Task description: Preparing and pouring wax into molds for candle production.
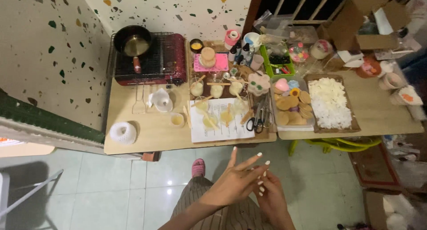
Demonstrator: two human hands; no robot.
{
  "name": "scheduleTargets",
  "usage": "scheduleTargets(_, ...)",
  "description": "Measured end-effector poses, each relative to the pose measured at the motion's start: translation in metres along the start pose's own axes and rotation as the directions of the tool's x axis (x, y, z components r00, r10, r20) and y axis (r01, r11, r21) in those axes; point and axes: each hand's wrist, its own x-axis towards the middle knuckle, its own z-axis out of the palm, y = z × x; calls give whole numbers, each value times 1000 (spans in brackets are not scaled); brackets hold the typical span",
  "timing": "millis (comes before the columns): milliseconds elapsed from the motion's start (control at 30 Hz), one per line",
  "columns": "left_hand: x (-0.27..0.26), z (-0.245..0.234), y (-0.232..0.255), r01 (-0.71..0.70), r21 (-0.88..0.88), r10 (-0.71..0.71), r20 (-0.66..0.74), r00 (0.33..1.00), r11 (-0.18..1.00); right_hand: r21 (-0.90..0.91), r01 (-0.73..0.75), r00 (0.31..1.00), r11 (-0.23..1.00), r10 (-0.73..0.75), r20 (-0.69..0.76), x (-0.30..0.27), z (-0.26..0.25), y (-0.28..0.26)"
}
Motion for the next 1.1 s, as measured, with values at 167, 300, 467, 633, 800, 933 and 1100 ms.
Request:
scheduleTargets(167,-16,5,-39,-11,-50,-4,-304,953,999,517,-39,999,855,37,14,67,-31,-24)
scheduleTargets(300,-54,31,-105,283,-330,-369,-235,899,901,-15,130,952,991,-129,-278,49,65,-72)
scheduleTargets(467,-50,-14,-106,549,-836,-624,431,652,-4,-682,155,985,715,-167,48,62,63,19)
scheduleTargets(633,-90,-7,-155,576,-817,-706,411,576,-6,-821,363,928,441,-94,359,57,150,-6)
scheduleTargets(800,-183,25,-306,388,-883,-897,-78,435,265,-828,376,918,415,-45,394,56,146,-7)
scheduleTargets(933,-203,21,-403,380,-897,-963,-266,-52,227,-903,140,990,406,-53,129,59,91,11)
scheduleTargets(1100,-180,4,-420,60,-987,-975,-155,-157,147,-937,13,997,349,-73,-13,47,46,23)
